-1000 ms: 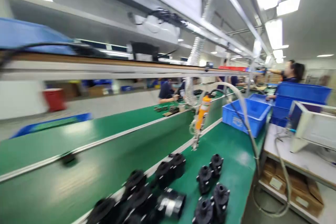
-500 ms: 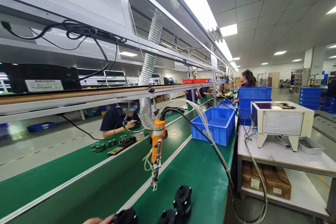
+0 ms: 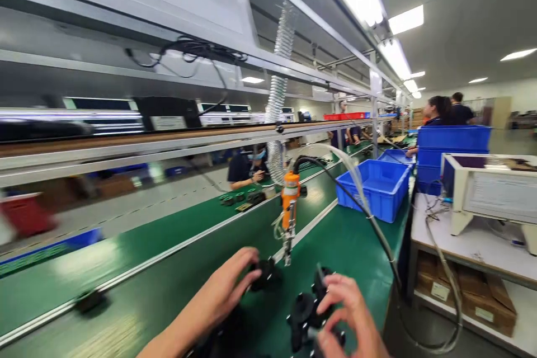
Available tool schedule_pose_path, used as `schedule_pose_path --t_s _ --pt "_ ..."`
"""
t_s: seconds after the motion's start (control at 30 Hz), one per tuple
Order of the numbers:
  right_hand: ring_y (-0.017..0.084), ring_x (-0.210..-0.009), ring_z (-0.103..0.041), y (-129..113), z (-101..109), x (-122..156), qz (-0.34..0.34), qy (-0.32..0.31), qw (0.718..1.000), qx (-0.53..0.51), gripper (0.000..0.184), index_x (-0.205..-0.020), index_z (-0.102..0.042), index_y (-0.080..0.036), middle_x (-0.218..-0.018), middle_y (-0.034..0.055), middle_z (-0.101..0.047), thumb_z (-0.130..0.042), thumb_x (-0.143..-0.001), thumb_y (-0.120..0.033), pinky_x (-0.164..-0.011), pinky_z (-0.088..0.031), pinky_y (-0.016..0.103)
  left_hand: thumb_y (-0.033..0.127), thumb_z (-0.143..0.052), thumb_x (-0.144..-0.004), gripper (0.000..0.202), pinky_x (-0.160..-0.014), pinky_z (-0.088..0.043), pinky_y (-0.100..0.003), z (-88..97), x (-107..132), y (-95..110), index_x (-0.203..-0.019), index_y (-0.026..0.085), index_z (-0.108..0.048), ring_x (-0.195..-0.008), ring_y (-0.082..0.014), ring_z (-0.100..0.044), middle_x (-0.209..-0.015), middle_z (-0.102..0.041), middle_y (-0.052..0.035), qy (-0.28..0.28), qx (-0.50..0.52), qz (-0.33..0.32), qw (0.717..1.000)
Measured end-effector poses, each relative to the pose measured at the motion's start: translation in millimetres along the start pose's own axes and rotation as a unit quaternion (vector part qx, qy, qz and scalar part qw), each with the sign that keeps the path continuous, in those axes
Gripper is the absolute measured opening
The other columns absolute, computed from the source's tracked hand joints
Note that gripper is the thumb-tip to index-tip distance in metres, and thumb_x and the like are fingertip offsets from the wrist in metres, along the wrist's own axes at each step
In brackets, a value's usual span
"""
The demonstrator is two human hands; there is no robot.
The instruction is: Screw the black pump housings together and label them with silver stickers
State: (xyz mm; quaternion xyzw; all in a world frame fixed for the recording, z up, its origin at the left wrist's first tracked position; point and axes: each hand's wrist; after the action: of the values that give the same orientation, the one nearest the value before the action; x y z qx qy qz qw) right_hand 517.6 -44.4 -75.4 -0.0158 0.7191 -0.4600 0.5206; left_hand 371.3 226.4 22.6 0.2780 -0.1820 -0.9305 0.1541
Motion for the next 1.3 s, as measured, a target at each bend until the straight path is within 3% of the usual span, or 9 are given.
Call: schedule_pose_path --t_s 0.07,0.1,0.2,0.3,0.4,0.53,0.77,0.93,1.3 --pt "0.026 -0.114 -0.066 -1 6 -15 -0.009 -0.048 0.998 -0.033 0.054 -0.156 -0.041 -0.035 -0.154 0.0169 -0.044 -0.054 -0.105 -0.025 -0.082 -0.066 0.040 0.058 -0.060 -0.095 0.037 -0.093 -0.058 -0.035 5.7 3 24 -0.097 0.022 -0.067 -0.106 -0.0283 -0.071 -0.121 -0.076 -0.0126 0.032 0.065 0.066 0.995" --pt "0.026 -0.117 -0.063 -1 8 -23 -0.029 -0.080 0.995 -0.048 0.054 -0.158 -0.038 -0.033 -0.152 0.0175 -0.046 -0.052 -0.106 -0.024 -0.085 -0.065 0.040 0.061 -0.058 -0.097 0.041 -0.090 -0.057 -0.034 6.2 5 34 -0.098 0.021 -0.064 -0.101 -0.0264 -0.070 -0.117 -0.076 -0.0125 0.028 0.113 0.101 0.988" --pt "0.026 -0.120 -0.059 -3 9 -45 -0.073 -0.130 0.983 -0.111 0.059 -0.162 -0.031 -0.033 -0.155 0.0172 -0.043 -0.052 -0.107 -0.026 -0.086 -0.062 0.041 0.074 -0.057 -0.094 0.054 -0.072 -0.053 -0.028 0.8 14 55 -0.092 0.020 -0.057 -0.079 -0.0189 -0.063 -0.091 -0.072 -0.0049 0.034 0.243 0.180 0.952" --pt "0.026 -0.119 -0.055 -5 0 -58 -0.088 -0.154 0.968 -0.178 0.067 -0.163 -0.024 -0.037 -0.160 0.0156 -0.037 -0.057 -0.105 -0.028 -0.080 -0.061 0.038 0.081 -0.064 -0.085 0.062 -0.057 -0.037 -0.022 -6.6 23 66 -0.085 0.019 -0.055 -0.061 -0.0119 -0.046 -0.069 -0.054 0.0051 0.013 0.282 0.208 0.937" --pt "0.026 -0.120 -0.054 -5 -10 -63 -0.101 -0.180 0.957 -0.203 0.073 -0.163 -0.020 -0.039 -0.161 0.0146 -0.035 -0.060 -0.103 -0.029 -0.077 -0.060 0.037 0.082 -0.065 -0.080 0.064 -0.054 -0.032 -0.023 -8.1 29 71 -0.080 0.019 -0.056 -0.058 -0.0112 -0.040 -0.064 -0.047 0.0069 -0.037 0.237 0.241 0.940" --pt "0.025 -0.121 -0.052 -2 -17 -63 -0.121 -0.201 0.950 -0.206 0.077 -0.162 -0.018 -0.041 -0.161 0.0134 -0.033 -0.063 -0.101 -0.029 -0.077 -0.059 0.036 0.080 -0.061 -0.079 0.060 -0.049 -0.035 -0.025 -2.2 29 77 -0.077 0.019 -0.060 -0.054 -0.0150 -0.048 -0.061 -0.051 0.0045 -0.099 0.141 0.272 0.947" --pt "0.023 -0.122 -0.050 -7 -26 -61 -0.161 -0.204 0.943 -0.209 0.082 -0.160 -0.016 -0.042 -0.159 0.0128 -0.032 -0.066 -0.098 -0.025 -0.076 -0.057 0.029 0.058 -0.066 -0.079 0.040 -0.051 -0.033 -0.027 1.5 24 89 -0.064 0.021 -0.057 -0.052 -0.0170 -0.053 -0.055 -0.058 0.0011 -0.107 0.079 0.268 0.954" --pt "0.022 -0.123 -0.050 -10 -31 -57 -0.170 -0.218 0.942 -0.189 0.083 -0.160 -0.015 -0.044 -0.161 0.0120 -0.029 -0.064 -0.097 -0.020 -0.077 -0.056 0.029 0.059 -0.065 -0.081 0.041 -0.051 -0.033 -0.029 -0.3 22 89 -0.065 0.021 -0.059 -0.052 -0.0193 -0.059 -0.057 -0.064 -0.0009 -0.116 0.057 0.270 0.954" --pt "0.024 -0.130 -0.047 -10 -31 -50 -0.104 -0.234 0.958 -0.128 0.079 -0.160 -0.016 -0.044 -0.165 0.0114 -0.020 -0.055 -0.100 -0.014 -0.084 -0.061 0.034 0.054 -0.063 -0.082 0.038 -0.050 -0.032 -0.029 0.2 20 88 -0.062 0.022 -0.057 -0.052 -0.0188 -0.056 -0.055 -0.060 -0.0003 -0.115 0.029 0.265 0.957"
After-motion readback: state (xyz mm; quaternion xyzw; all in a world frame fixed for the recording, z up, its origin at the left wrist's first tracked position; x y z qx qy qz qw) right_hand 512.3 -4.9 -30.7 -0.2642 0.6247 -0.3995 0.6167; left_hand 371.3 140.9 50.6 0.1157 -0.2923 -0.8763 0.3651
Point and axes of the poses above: each hand's wrist, its own x-axis away from the middle knuckle, its own z-axis out of the back of the hand, y = z × x
